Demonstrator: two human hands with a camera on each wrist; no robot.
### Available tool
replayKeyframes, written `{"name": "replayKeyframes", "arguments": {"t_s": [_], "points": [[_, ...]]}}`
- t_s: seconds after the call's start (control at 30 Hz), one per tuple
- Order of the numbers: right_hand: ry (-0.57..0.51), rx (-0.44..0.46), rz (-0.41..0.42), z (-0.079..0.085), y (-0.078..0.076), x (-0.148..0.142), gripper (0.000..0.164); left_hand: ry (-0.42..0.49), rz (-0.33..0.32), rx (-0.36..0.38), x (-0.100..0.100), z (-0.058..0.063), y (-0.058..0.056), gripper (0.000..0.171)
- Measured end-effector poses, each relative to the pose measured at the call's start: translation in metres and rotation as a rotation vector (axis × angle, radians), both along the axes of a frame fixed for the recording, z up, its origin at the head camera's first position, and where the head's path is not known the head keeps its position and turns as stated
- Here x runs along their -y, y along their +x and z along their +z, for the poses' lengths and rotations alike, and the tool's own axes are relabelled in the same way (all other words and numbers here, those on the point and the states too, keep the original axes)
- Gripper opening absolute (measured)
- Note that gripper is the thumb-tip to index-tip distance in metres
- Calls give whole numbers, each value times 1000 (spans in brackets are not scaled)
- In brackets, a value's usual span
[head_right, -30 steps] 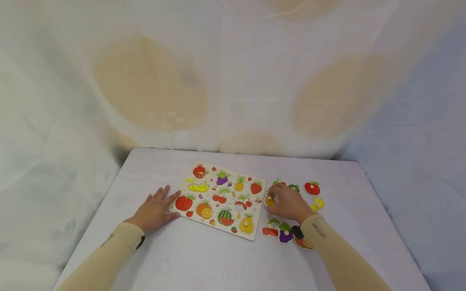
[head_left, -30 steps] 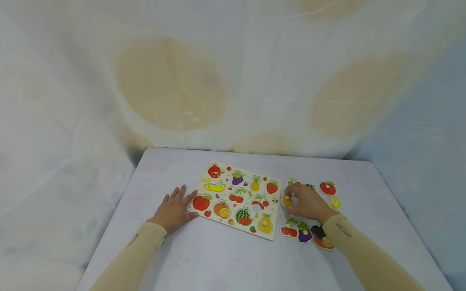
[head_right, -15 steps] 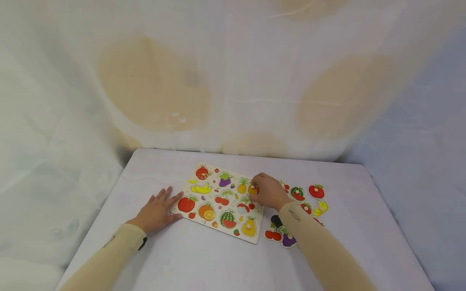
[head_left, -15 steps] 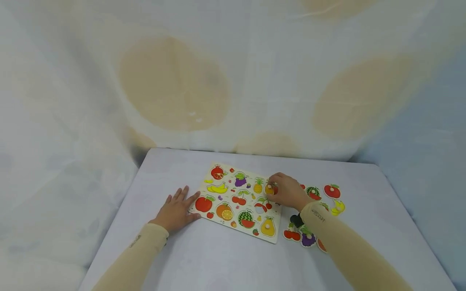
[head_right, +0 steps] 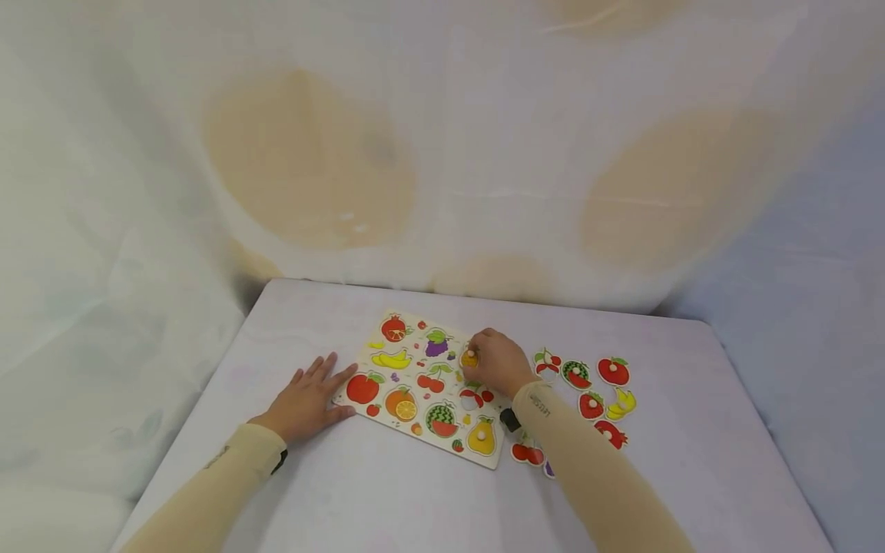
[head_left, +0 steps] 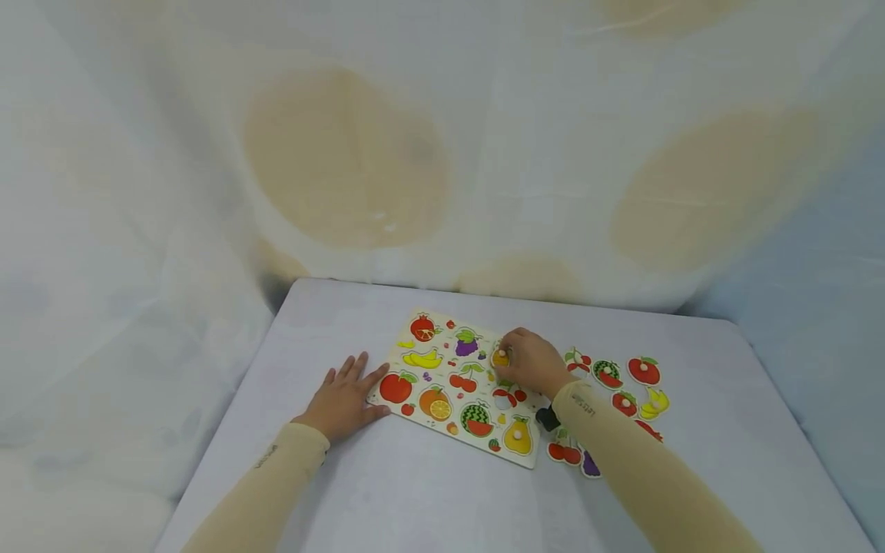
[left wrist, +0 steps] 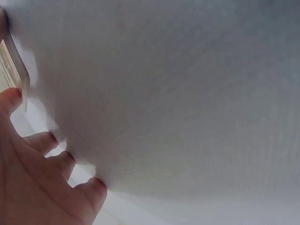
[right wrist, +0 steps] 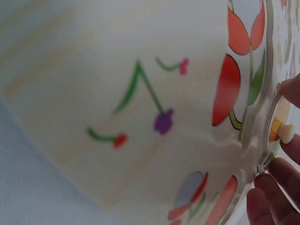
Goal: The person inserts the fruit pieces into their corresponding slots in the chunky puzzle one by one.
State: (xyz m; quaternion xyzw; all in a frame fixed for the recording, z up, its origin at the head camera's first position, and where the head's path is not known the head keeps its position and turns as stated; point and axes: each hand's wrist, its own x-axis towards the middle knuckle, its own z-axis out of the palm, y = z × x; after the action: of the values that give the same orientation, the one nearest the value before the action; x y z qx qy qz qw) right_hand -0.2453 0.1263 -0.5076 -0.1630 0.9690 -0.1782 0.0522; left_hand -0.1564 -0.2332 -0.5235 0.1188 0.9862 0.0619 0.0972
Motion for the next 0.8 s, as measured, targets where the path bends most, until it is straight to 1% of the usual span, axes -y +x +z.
{"name": "replayKeyframes", "arguments": {"t_s": [0.17,0.27,0.47,0.8], "points": [[-5,-16,20,-2,2,0,35,-5,0,5,0,2,-1,83],[8,-27,18,-4,2,0,36,0,2,2,-1,1,0,83],[30,-9,19,-4,2,-3,39,-6,3,1,-1,0,0,83],[3,-6,42,-5,2,-3,36,-15,10,16,-4,5,1,83]]}}
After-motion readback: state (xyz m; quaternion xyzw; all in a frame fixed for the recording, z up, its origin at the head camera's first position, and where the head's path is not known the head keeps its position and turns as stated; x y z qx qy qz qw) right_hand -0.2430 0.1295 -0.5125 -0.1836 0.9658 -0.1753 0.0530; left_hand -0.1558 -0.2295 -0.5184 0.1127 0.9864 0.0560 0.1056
